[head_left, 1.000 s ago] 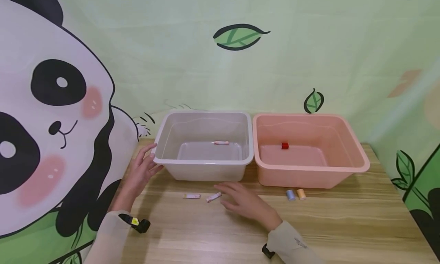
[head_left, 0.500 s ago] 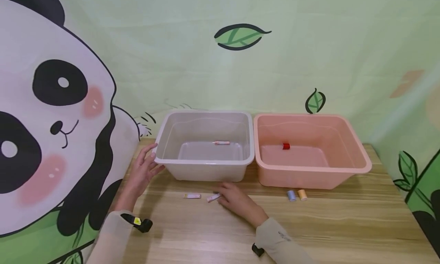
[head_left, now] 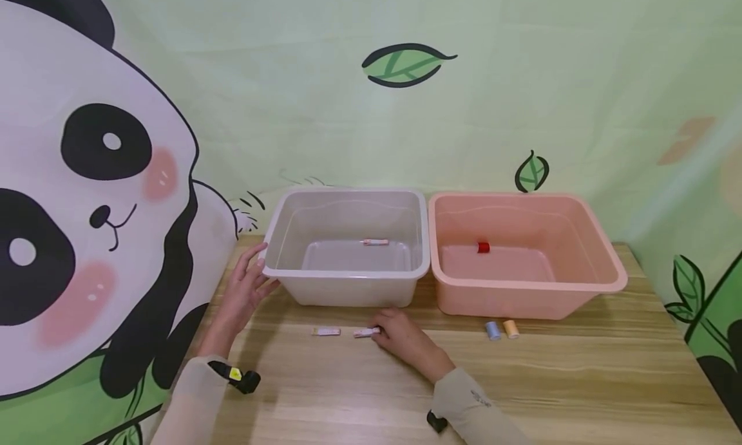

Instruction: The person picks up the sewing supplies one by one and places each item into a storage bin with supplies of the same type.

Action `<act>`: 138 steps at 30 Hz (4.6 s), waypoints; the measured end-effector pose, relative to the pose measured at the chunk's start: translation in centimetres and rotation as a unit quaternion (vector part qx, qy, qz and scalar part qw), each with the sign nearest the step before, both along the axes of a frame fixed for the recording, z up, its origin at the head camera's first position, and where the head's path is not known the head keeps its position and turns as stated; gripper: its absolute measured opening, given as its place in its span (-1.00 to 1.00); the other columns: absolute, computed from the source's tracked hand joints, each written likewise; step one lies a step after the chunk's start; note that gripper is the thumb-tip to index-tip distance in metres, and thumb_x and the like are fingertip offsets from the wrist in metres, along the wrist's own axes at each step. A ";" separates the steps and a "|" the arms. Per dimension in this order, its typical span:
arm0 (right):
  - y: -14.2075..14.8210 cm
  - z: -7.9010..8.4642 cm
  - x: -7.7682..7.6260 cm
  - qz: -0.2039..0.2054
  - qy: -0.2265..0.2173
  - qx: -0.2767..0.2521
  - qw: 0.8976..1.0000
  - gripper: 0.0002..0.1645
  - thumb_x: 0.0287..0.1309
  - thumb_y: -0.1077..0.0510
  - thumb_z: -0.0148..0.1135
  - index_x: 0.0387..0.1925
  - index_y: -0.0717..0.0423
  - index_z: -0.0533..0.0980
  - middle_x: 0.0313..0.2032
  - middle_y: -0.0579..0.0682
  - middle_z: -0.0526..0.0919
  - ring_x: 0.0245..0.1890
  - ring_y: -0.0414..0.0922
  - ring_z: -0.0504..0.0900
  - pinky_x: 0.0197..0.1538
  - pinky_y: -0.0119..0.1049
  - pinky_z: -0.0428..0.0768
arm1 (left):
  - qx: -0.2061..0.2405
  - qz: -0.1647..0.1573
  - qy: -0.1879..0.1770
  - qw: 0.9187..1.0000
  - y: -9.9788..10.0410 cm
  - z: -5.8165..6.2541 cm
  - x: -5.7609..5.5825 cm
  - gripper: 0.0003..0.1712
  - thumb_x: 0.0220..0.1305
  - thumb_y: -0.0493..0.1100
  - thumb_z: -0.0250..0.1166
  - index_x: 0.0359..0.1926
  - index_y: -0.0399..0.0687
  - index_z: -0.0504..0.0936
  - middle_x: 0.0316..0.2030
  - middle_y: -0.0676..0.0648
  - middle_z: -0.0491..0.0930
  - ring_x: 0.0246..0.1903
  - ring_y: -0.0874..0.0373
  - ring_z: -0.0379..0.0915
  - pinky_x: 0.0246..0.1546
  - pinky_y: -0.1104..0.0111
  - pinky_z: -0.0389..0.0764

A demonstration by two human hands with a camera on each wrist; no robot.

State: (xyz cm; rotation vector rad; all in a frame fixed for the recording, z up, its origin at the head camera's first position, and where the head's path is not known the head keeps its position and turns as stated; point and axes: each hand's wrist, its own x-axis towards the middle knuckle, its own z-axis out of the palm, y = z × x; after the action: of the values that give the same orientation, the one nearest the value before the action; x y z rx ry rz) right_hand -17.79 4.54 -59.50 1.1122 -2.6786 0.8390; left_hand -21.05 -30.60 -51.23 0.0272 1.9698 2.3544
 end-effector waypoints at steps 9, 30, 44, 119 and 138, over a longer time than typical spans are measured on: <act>0.6 1.0 0.4 -0.002 -0.015 -0.010 1.000 -0.83 0.23 0.19 0.41 -0.14 0.09 0.69 -0.21 -0.05 0.73 -0.18 -0.14 0.66 -0.06 -0.26 0.65 | 0.003 0.006 -0.010 1.000 0.3 0.0 -0.1 -0.42 0.57 0.11 0.06 0.50 0.20 0.20 0.48 -0.11 0.12 0.27 0.09 0.43 0.13 0.27 0.62; 0.3 7.7 2.2 0.030 0.009 -0.108 0.994 -0.81 0.19 0.24 0.44 -0.14 0.07 0.68 -0.22 -0.09 0.75 -0.22 -0.23 0.67 -0.11 -0.39 0.68 | -0.006 0.010 -0.015 1.000 0.5 0.0 -0.1 -0.41 0.57 0.13 0.05 0.51 0.25 0.19 0.51 -0.13 0.10 0.31 0.06 0.38 0.19 0.22 0.57; 0.9 13.2 2.2 0.028 0.067 -0.172 0.982 -0.77 0.10 0.27 0.51 -0.18 0.10 0.68 -0.25 -0.06 0.75 -0.22 -0.17 0.69 -0.12 -0.27 0.72 | -0.010 0.021 -0.012 1.000 0.8 0.1 0.4 -0.36 0.58 0.15 0.02 0.56 0.26 0.14 0.52 -0.13 0.11 0.40 -0.02 0.29 0.21 0.27 0.55; 0.6 20.6 -17.0 -0.069 -0.134 -0.090 0.984 -0.71 0.34 0.06 0.35 0.03 0.02 0.71 -0.08 -0.04 0.75 -0.13 -0.13 0.64 0.01 -0.29 0.64 | -0.011 0.021 -0.015 1.000 0.7 0.0 0.3 -0.34 0.55 0.19 0.03 0.56 0.30 0.13 0.55 -0.12 0.05 0.47 -0.18 0.15 0.28 0.15 0.47; 1.0 20.9 -16.5 -0.064 -0.127 -0.055 0.988 -0.66 0.36 0.06 0.32 0.12 0.02 0.66 -0.02 -0.01 0.70 -0.02 -0.07 0.60 0.08 -0.22 0.62 | -0.006 0.021 -0.018 1.000 1.1 0.4 0.1 -0.35 0.54 0.19 0.04 0.55 0.30 0.15 0.55 -0.12 0.06 0.47 -0.20 0.13 0.23 0.18 0.52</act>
State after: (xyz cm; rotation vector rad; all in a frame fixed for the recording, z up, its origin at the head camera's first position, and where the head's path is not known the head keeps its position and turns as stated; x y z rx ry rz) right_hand -34.29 5.58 -38.58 0.8491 -2.8252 1.1601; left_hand -20.99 -29.47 -50.88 -0.0588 1.9871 2.3512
